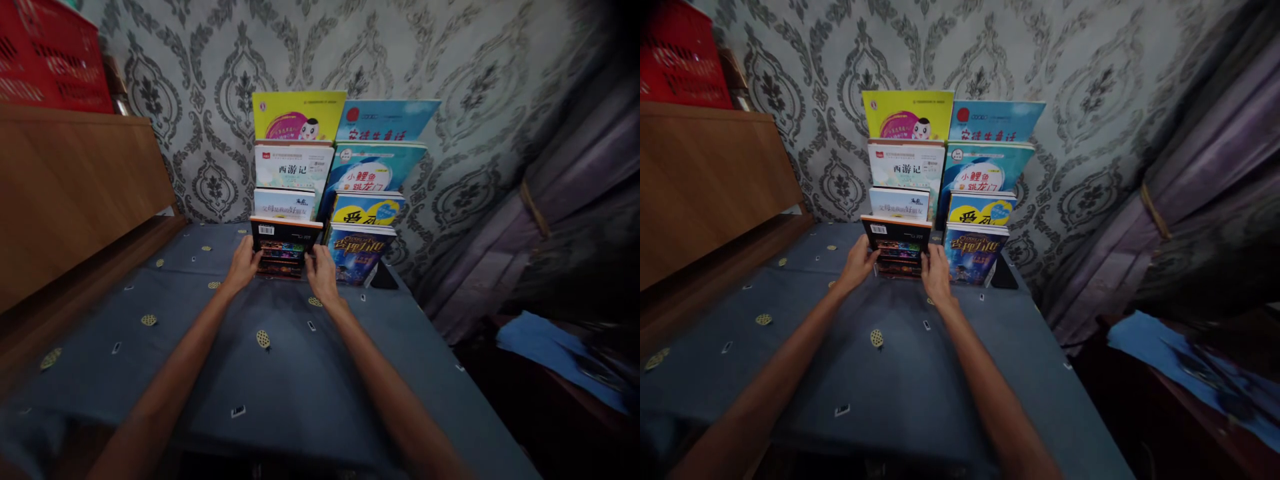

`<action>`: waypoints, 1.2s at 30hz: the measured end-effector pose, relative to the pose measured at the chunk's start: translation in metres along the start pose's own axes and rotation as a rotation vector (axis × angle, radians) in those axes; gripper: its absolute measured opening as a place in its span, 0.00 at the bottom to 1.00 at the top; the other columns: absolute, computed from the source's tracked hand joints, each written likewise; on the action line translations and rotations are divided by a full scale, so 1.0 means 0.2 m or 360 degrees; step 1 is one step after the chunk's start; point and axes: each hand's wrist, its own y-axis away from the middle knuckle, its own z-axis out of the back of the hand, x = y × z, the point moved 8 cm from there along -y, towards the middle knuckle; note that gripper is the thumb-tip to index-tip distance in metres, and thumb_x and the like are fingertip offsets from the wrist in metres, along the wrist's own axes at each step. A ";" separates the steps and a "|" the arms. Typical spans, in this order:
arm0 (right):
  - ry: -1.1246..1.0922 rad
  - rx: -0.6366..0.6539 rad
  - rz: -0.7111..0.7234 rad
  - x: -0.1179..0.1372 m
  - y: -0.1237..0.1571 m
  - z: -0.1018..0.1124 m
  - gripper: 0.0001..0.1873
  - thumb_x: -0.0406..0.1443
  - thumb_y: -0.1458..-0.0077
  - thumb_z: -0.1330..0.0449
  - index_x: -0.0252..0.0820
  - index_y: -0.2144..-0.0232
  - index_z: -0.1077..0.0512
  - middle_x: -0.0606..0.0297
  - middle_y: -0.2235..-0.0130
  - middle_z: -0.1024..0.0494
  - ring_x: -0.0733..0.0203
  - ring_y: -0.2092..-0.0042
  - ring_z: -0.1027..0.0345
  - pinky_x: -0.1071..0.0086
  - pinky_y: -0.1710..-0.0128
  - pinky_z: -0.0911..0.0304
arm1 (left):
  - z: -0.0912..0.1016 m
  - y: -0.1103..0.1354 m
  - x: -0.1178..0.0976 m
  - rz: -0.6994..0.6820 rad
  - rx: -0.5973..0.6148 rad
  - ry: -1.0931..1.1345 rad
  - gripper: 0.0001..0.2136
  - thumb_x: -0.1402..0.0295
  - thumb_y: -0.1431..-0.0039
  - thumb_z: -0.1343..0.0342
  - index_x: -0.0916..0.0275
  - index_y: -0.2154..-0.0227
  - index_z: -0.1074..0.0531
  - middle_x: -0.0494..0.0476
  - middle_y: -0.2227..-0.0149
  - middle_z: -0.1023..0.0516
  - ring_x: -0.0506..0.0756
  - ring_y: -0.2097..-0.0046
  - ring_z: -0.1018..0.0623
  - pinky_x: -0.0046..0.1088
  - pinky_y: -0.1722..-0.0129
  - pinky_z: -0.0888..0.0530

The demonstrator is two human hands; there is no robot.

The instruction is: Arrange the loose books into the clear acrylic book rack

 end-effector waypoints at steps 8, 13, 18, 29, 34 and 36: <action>0.0066 0.0025 0.0005 -0.02 -0.01 -0.01 0.06 0.31 0.39 0.51 0.45 0.63 0.35 0.59 0.62 0.30 0.53 0.61 0.36 0.59 0.60 0.37 | 0.00 -0.01 0.01 -0.0017 0.0009 0.0000 0.07 0.60 0.38 0.46 0.58 0.65 0.33 0.55 0.65 0.31 0.58 0.60 0.30 0.34 0.57 0.32; 0.0118 0.0035 0.0013 -0.03 -0.01 -0.03 0.06 0.31 0.40 0.51 0.44 0.64 0.35 0.58 0.63 0.30 0.52 0.62 0.36 0.59 0.61 0.37 | -0.02 -0.02 0.04 -0.0021 0.0063 -0.0038 0.06 0.63 0.38 0.46 0.58 0.66 0.35 0.55 0.66 0.31 0.58 0.61 0.30 0.34 0.58 0.32; 0.0159 0.0081 -0.0010 -0.06 -0.02 -0.05 0.06 0.31 0.40 0.51 0.44 0.64 0.35 0.57 0.64 0.29 0.52 0.62 0.36 0.59 0.62 0.36 | -0.03 -0.02 0.05 0.0008 0.0076 -0.0094 0.05 0.65 0.39 0.45 0.59 0.65 0.34 0.56 0.65 0.31 0.59 0.60 0.30 0.36 0.55 0.31; 0.0177 0.0176 -0.0088 -0.08 -0.02 -0.06 0.07 0.33 0.39 0.51 0.41 0.63 0.34 0.55 0.62 0.27 0.52 0.62 0.34 0.58 0.61 0.36 | 0.12 -0.16 -0.26 -0.0117 -0.0066 -0.0474 0.27 0.61 0.35 0.46 0.58 0.36 0.43 0.64 0.44 0.33 0.63 0.43 0.32 0.40 0.43 0.32; 0.0206 0.0228 -0.0116 -0.07 -0.01 -0.07 0.06 0.32 0.40 0.51 0.42 0.63 0.34 0.55 0.62 0.26 0.52 0.61 0.33 0.60 0.60 0.36 | 0.08 -0.22 -0.31 -0.0160 0.0180 -0.1007 0.22 0.65 0.31 0.56 0.58 0.36 0.41 0.62 0.49 0.30 0.61 0.46 0.29 0.40 0.47 0.28; 0.0207 0.0271 -0.0144 -0.07 0.00 -0.08 0.06 0.32 0.40 0.51 0.42 0.63 0.34 0.55 0.62 0.26 0.52 0.61 0.32 0.60 0.60 0.37 | 0.08 -0.21 -0.29 -0.0183 0.0161 -0.1034 0.21 0.67 0.31 0.56 0.59 0.37 0.39 0.62 0.51 0.29 0.60 0.47 0.28 0.38 0.47 0.27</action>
